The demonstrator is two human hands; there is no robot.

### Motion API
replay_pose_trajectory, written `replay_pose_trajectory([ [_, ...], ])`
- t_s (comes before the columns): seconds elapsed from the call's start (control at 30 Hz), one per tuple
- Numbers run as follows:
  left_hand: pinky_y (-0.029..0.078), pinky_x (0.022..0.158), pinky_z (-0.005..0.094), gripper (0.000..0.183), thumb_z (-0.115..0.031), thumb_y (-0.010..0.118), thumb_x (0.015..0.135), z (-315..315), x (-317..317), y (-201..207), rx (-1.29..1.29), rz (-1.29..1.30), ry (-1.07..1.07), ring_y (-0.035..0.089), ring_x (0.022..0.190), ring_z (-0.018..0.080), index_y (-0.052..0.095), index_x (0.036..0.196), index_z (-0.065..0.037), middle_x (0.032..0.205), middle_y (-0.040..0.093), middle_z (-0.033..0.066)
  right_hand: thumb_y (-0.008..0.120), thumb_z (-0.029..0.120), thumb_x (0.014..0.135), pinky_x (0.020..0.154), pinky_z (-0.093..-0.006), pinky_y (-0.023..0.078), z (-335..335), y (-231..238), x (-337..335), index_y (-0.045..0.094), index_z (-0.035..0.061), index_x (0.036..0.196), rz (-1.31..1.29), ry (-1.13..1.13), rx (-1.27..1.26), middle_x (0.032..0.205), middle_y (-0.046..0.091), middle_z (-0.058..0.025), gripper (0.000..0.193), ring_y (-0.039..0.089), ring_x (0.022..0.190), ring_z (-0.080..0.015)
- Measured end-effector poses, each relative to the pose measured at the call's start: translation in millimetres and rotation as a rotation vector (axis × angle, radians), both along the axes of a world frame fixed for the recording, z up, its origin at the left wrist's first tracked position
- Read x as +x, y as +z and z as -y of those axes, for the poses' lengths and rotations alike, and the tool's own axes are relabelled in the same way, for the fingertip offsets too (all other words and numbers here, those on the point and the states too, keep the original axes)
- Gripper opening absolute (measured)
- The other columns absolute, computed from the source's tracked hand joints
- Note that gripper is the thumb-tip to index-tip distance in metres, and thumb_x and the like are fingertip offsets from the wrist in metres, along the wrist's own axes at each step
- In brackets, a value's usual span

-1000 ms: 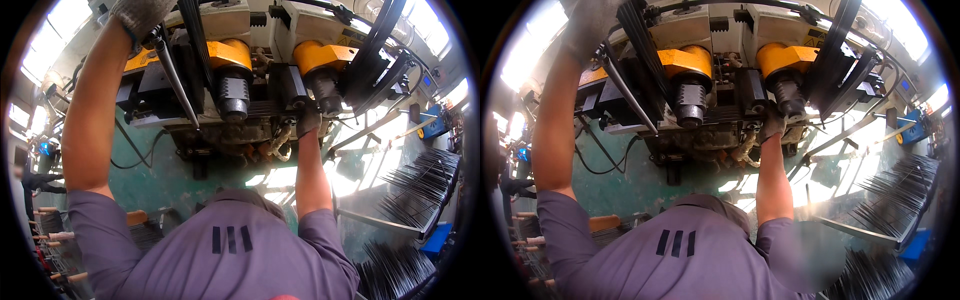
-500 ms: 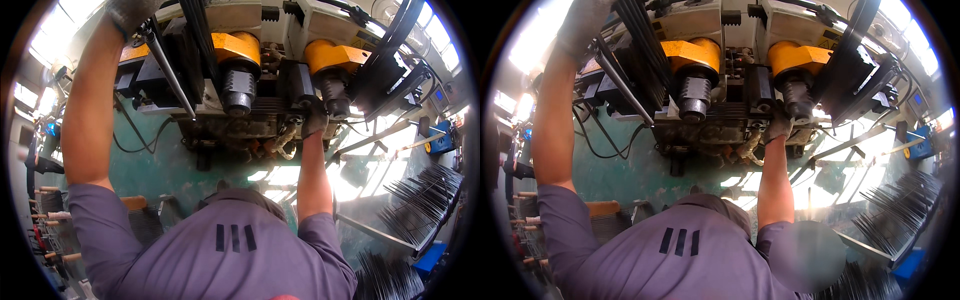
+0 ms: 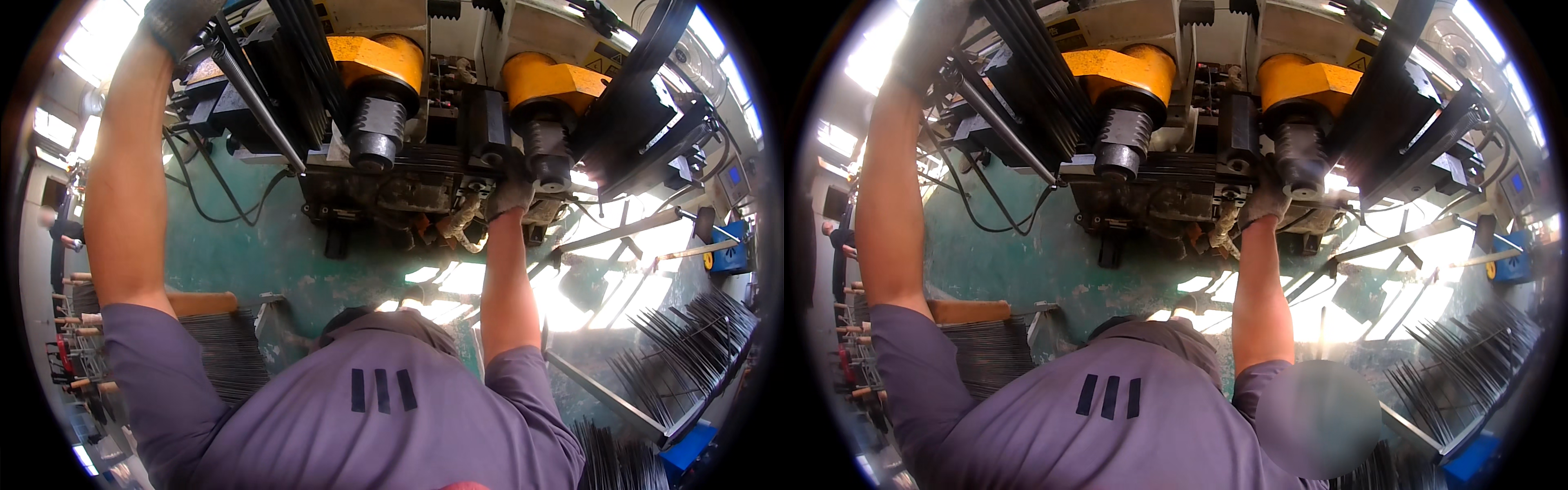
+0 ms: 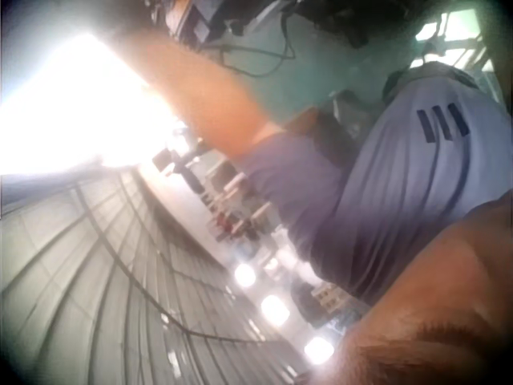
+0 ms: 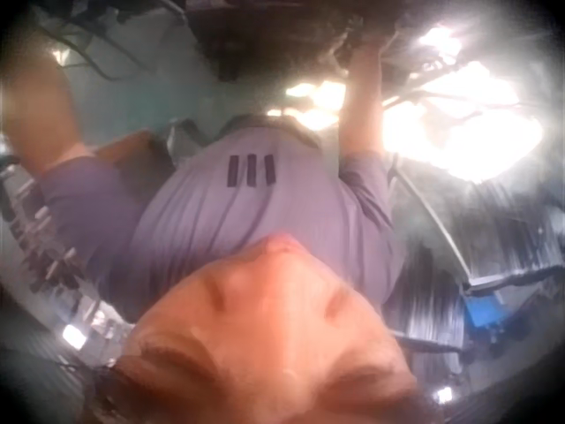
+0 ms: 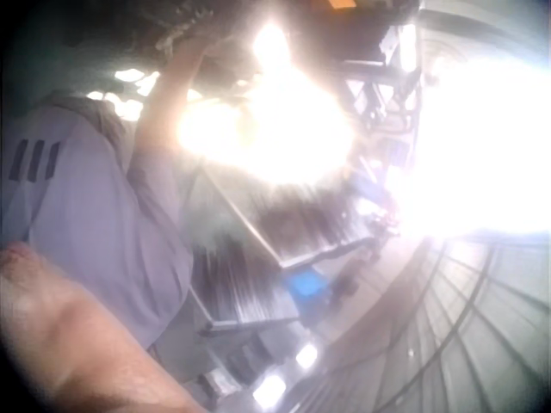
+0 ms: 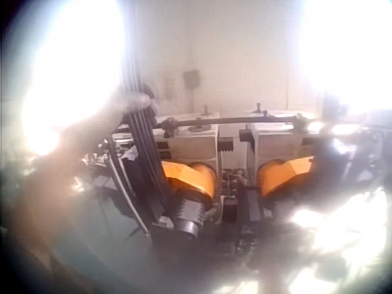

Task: The person puts on work gloves and operates a metal bending machine in a factory. They repeatedly pick up bundles of long metal rods, feed them into the machine's rollers, and then remove the processed rods to place them on a nearby rack.

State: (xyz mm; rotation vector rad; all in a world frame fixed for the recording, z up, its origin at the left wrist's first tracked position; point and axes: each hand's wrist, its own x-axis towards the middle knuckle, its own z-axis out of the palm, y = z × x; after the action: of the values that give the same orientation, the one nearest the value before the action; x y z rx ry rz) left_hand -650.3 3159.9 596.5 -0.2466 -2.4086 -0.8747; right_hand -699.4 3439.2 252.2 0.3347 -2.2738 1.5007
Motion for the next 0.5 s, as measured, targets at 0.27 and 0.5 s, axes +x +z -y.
replay_pose_trajectory([
  [0.27, 0.048, 0.098, 0.0320, 0.036, -0.026, 0.053, 0.100, -0.7, -7.7, 0.4, 0.031, -0.003, -0.009, 0.064, 0.106, 0.0209, 0.062, 0.123, 0.000, 0.112, 0.066, 0.0126, 0.051, -0.002, 0.083, 0.091, -0.0292, 0.046, -12.6, -71.0, -38.7, 0.070, 0.0067, 0.104, 0.278, 0.047, -0.637, 0.108, 0.064, -0.0056, 0.029, 0.059, 0.104, -0.0191],
  [0.5, 0.046, 0.106, 0.0357, 0.037, -0.014, 0.038, 0.103, 55.9, 78.2, -15.0, -0.001, -0.180, 0.110, 0.061, 0.116, 0.0248, 0.057, 0.131, 0.003, 0.123, 0.062, 0.0162, 0.062, 0.015, 0.090, 0.086, -0.0358, 0.047, -20.0, -29.6, 42.3, 0.067, 0.0003, 0.106, 0.221, -0.099, -0.891, 0.100, 0.069, -0.0122, 0.023, 0.064, 0.095, -0.0244],
])
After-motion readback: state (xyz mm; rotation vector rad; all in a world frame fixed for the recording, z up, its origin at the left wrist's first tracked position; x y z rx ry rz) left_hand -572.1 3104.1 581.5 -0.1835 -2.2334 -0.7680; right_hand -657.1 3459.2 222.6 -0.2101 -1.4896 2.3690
